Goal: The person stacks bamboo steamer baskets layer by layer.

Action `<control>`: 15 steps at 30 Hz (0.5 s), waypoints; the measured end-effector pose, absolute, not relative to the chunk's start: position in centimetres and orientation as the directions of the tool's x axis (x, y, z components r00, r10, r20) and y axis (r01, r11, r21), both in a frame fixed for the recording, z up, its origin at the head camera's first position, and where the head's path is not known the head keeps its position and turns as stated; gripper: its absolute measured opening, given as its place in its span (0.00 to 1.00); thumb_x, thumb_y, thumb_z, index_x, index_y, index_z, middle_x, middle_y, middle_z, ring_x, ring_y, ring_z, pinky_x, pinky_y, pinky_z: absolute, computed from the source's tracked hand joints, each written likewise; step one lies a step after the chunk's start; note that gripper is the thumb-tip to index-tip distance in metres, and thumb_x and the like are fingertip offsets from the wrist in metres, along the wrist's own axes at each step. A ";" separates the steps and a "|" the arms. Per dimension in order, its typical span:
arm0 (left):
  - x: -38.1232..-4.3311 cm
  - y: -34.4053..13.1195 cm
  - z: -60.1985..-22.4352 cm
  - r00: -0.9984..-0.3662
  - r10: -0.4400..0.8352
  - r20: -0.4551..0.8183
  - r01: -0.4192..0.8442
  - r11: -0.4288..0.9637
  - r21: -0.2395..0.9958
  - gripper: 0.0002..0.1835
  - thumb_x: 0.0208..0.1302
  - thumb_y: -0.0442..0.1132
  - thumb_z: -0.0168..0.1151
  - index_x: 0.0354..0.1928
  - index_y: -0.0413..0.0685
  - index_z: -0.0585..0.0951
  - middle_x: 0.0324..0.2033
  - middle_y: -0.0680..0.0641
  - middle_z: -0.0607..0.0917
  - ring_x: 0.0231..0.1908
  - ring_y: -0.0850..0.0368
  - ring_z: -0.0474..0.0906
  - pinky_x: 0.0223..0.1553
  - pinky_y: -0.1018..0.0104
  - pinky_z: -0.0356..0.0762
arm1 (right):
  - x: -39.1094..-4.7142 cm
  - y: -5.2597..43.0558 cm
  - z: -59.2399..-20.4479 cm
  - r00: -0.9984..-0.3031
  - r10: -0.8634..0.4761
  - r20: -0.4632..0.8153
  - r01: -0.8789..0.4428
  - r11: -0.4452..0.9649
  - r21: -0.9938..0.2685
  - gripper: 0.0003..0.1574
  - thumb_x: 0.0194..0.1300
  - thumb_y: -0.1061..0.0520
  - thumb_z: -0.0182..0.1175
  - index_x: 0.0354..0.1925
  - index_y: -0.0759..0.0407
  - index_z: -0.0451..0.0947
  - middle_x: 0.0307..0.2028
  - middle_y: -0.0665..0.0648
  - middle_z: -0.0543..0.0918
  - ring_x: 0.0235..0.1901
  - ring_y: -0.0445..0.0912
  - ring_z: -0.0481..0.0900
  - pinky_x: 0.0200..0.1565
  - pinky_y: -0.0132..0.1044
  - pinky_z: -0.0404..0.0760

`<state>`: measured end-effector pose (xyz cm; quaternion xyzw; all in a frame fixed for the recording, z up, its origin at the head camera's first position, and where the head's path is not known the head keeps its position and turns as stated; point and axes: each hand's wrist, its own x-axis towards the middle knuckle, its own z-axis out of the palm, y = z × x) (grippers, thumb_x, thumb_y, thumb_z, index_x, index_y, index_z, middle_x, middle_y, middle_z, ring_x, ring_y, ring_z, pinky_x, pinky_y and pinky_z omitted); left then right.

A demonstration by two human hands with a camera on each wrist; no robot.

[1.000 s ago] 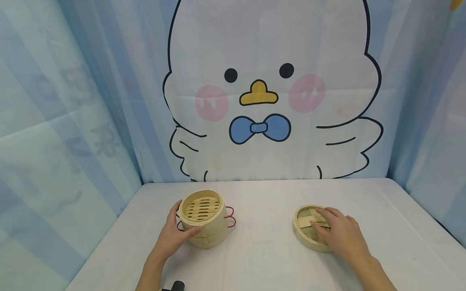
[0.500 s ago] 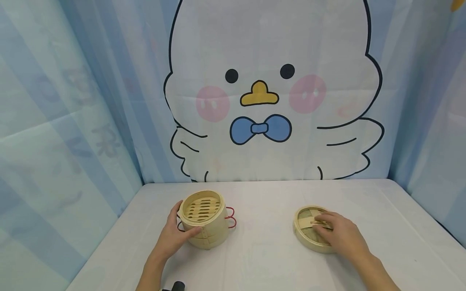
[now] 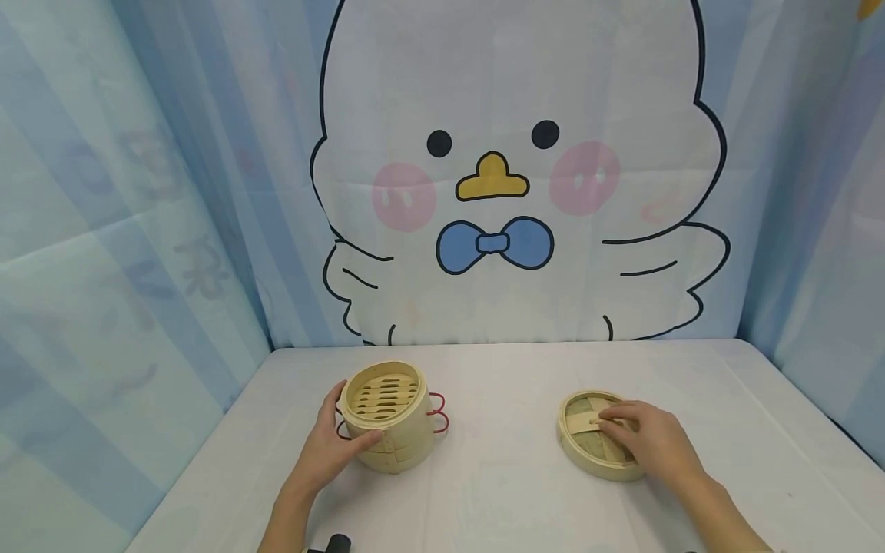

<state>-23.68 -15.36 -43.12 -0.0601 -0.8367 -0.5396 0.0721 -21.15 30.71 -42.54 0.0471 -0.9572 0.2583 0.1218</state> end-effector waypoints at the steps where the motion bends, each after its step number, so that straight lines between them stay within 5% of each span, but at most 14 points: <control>1: -23.7 -15.4 -43.1 -0.982 0.024 0.186 0.179 0.412 0.893 0.62 0.49 0.54 0.81 0.78 0.40 0.52 0.75 0.35 0.57 0.72 0.37 0.56 0.67 0.33 0.57 | -21.2 30.7 -42.6 -0.966 -0.028 0.258 -0.154 0.861 -0.485 0.16 0.65 0.49 0.70 0.44 0.60 0.88 0.52 0.71 0.82 0.56 0.74 0.73 0.54 0.69 0.71; 15: -23.7 -15.3 -43.2 -0.986 0.013 0.169 0.159 0.420 0.894 0.63 0.48 0.55 0.81 0.78 0.41 0.52 0.75 0.35 0.56 0.71 0.35 0.56 0.66 0.32 0.57 | -21.8 31.5 -43.1 -0.966 -0.057 0.253 -0.195 0.804 -0.562 0.09 0.65 0.51 0.70 0.40 0.54 0.87 0.51 0.67 0.82 0.55 0.71 0.75 0.53 0.67 0.71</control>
